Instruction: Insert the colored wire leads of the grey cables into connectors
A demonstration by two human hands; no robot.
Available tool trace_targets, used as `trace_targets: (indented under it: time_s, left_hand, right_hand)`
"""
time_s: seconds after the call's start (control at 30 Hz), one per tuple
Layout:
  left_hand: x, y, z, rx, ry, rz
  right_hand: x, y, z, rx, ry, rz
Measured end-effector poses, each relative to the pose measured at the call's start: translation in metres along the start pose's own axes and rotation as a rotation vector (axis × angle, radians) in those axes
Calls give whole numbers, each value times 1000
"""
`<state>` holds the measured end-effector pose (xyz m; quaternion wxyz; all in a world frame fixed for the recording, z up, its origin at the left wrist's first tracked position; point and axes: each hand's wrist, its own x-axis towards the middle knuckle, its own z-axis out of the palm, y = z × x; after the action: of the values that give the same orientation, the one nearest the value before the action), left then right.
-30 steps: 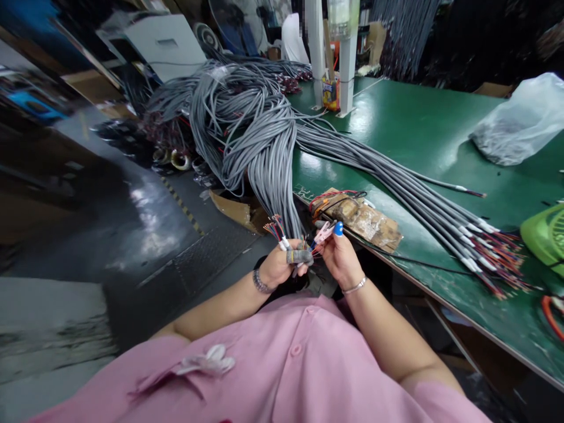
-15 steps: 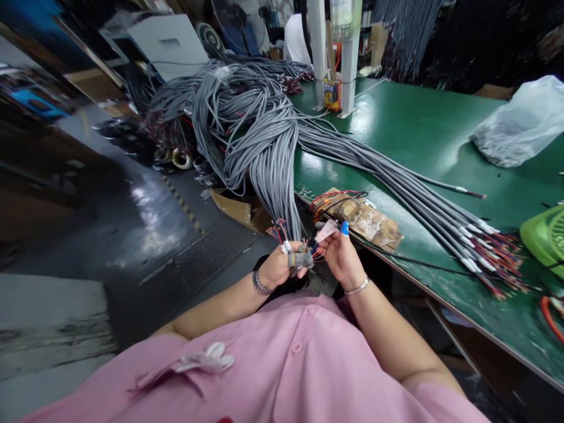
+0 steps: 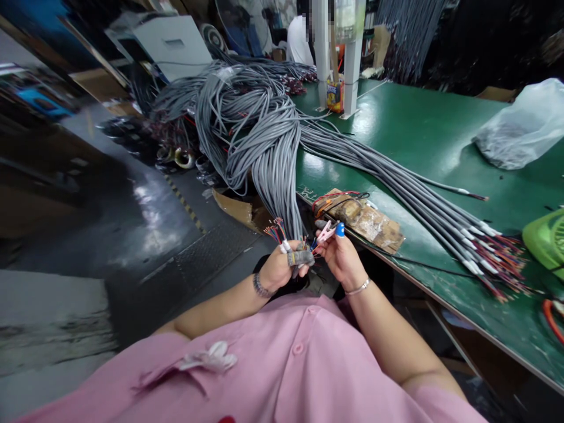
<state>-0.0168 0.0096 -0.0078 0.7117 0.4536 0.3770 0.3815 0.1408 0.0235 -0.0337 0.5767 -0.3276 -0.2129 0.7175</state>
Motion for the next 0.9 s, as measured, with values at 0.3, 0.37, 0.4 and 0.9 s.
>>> trace_targets:
  time_s: [0.3, 0.37, 0.4, 0.9]
  left_hand:
    - [3, -4, 0, 3, 6, -6]
    - [3, -5, 0, -7, 1, 8]
    - [2, -6, -1, -11, -1, 12]
    - [-6, -10, 1, 12, 96, 87]
  right_hand:
    - [2, 2, 6, 15, 63, -58]
    - [1, 2, 5, 37, 45, -34]
    - [1, 2, 5, 53, 35, -19]
    - [-6, -4, 0, 36, -31, -35]
